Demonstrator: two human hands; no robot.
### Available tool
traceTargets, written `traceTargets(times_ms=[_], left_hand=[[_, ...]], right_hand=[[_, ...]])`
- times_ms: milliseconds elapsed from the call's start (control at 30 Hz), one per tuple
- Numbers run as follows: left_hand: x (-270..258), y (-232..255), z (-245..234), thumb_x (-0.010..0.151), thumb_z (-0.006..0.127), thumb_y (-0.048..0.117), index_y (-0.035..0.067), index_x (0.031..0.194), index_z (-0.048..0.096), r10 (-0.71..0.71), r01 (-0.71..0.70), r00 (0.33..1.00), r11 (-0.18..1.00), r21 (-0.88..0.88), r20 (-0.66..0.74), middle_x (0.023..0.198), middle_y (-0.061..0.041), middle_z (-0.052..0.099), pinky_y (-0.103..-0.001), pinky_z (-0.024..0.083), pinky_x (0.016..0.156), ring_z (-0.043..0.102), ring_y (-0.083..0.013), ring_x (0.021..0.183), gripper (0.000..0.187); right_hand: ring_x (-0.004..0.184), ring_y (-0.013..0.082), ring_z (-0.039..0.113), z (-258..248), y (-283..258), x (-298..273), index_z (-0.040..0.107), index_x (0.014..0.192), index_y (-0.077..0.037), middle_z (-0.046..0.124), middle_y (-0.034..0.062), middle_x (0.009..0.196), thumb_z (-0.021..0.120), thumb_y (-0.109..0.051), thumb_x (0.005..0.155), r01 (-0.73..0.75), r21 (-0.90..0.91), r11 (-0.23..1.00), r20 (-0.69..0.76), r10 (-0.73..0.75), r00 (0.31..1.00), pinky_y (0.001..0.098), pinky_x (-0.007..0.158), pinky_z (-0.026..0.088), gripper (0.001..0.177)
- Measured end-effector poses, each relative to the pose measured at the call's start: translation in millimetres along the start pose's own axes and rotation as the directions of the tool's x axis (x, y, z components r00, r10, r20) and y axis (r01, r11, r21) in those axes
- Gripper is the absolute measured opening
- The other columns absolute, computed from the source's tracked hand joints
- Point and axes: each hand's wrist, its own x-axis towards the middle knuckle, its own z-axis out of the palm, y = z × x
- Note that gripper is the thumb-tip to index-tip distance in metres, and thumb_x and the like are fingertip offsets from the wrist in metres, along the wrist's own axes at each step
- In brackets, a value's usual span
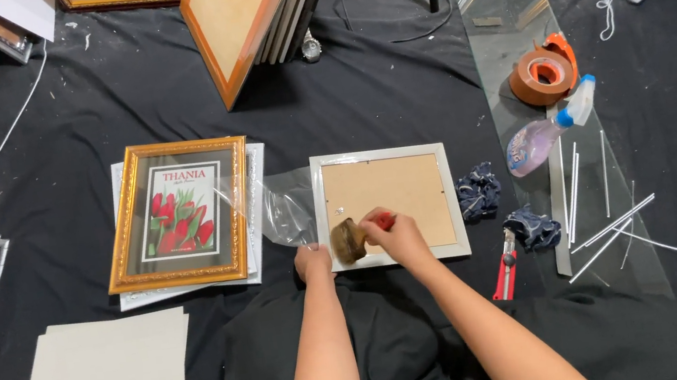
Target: Cleaning and preparing a picture frame and glass using a brush and a utility knife.
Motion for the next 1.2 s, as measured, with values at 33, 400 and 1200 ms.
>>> traceTargets(times_ms=[33,400,1200], left_hand=[[3,-2,1,0.099,0.064,0.020,0.006,0.127,0.065,-0.001,0.001,1.000,1.000,0.001,-0.003,0.119,-0.018,0.063,-0.052,0.069,0.065,0.068,-0.0395,0.110,0.031],[3,-4,2,0.098,0.067,0.020,0.010,0.123,0.068,-0.017,0.016,1.000,0.999,-0.035,-0.013,0.116,-0.018,0.066,-0.051,0.069,0.064,0.069,-0.0399,0.108,0.027],[-35,23,-21,0.097,0.071,0.022,-0.004,0.125,0.063,0.065,-0.072,0.995,0.992,0.099,0.077,0.120,-0.021,0.061,-0.046,0.070,0.057,0.067,-0.0410,0.110,0.039]], right_hand=[[0.088,0.0207,0.076,-4,5,2,0.075,0.098,-0.026,0.077,0.0039,0.079,0.071,-0.046,0.088,0.000,0.002,1.000,0.003,0.000,1.000,0.0372,0.087,0.058,0.024],[0.091,0.0230,0.076,3,2,-3,0.076,0.103,-0.030,0.078,0.0043,0.074,0.072,-0.044,0.089,-0.001,-0.041,0.999,-0.036,0.000,0.999,0.0376,0.085,0.059,0.021],[0.088,0.0402,0.073,-124,76,79,0.078,0.098,-0.019,0.075,0.0141,0.084,0.074,-0.036,0.091,-0.027,-0.357,0.934,-0.404,-0.128,0.906,0.0490,0.073,0.057,0.018]])
